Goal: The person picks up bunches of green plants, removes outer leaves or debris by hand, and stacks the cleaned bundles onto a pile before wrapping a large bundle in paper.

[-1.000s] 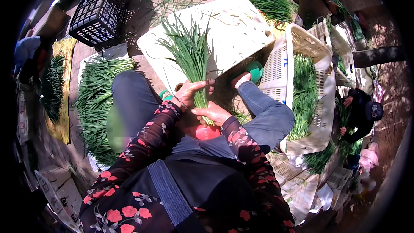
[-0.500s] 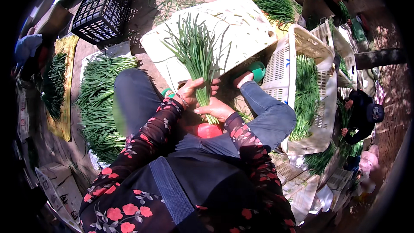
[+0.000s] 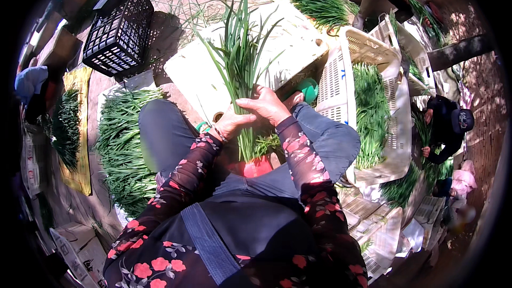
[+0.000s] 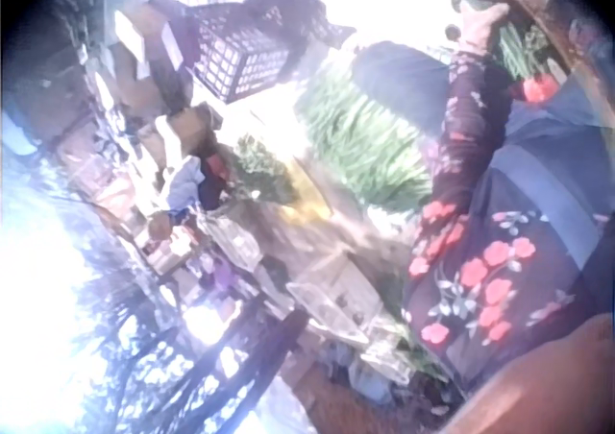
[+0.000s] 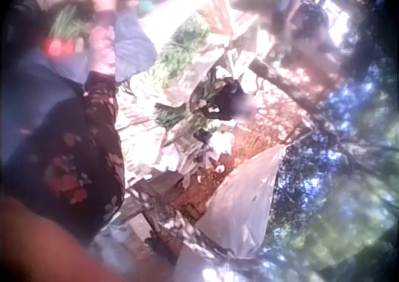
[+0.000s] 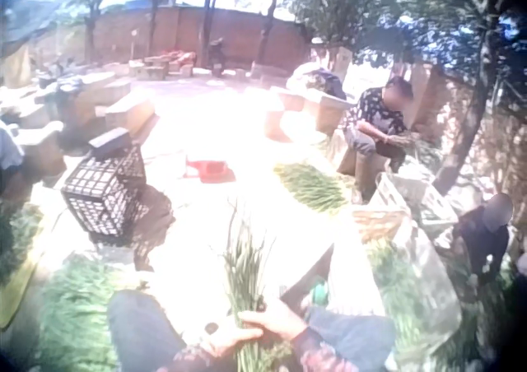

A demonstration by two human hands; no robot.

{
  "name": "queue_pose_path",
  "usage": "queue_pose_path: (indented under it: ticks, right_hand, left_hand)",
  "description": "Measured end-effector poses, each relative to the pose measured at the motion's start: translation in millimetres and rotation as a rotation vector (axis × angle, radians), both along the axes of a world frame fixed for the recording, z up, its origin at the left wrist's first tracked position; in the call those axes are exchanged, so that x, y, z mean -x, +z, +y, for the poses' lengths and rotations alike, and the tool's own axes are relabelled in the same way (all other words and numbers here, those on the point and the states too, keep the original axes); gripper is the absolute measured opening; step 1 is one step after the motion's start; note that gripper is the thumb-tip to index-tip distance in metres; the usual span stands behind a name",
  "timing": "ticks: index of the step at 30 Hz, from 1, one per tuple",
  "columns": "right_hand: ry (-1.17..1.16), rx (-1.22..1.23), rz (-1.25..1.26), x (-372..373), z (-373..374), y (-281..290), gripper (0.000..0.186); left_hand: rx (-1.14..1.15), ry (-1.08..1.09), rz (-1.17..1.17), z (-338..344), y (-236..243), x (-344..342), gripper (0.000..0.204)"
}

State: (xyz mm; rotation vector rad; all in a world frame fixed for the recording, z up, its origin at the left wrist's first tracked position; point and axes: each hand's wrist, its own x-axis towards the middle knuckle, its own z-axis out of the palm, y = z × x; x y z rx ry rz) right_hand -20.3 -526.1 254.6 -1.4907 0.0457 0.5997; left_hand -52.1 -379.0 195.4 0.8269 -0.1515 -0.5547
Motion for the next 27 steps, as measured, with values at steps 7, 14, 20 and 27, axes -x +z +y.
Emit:
queue_pose_path:
  ticks: [7, 14, 20, 27]
  right_hand:
    - [-0.078, -0.164, 0.131, 13.5, 9.4, 28.3, 0.037]
    - [-0.064, -0.209, 0.205, 11.2, -6.0, 8.5, 0.025]
    - [-0.069, -0.232, 0.184, 9.8, -16.6, 12.5, 0.022]
    - [-0.405, 0.129, -0.097, 12.1, -26.6, 15.5, 0.035]
  left_hand:
    - [0.261, -0.168, 0.271, 16.5, 23.4, 9.3, 0.055]
    - [0.122, -0.117, 0.242, 8.2, 16.8, 7.5, 0.046]
    - [0.058, -0.119, 0.201, 7.2, 20.2, 3.6, 0.035]
    - [0.009, 0.045, 0.196, -6.4, 14.2, -0.4, 0.029]
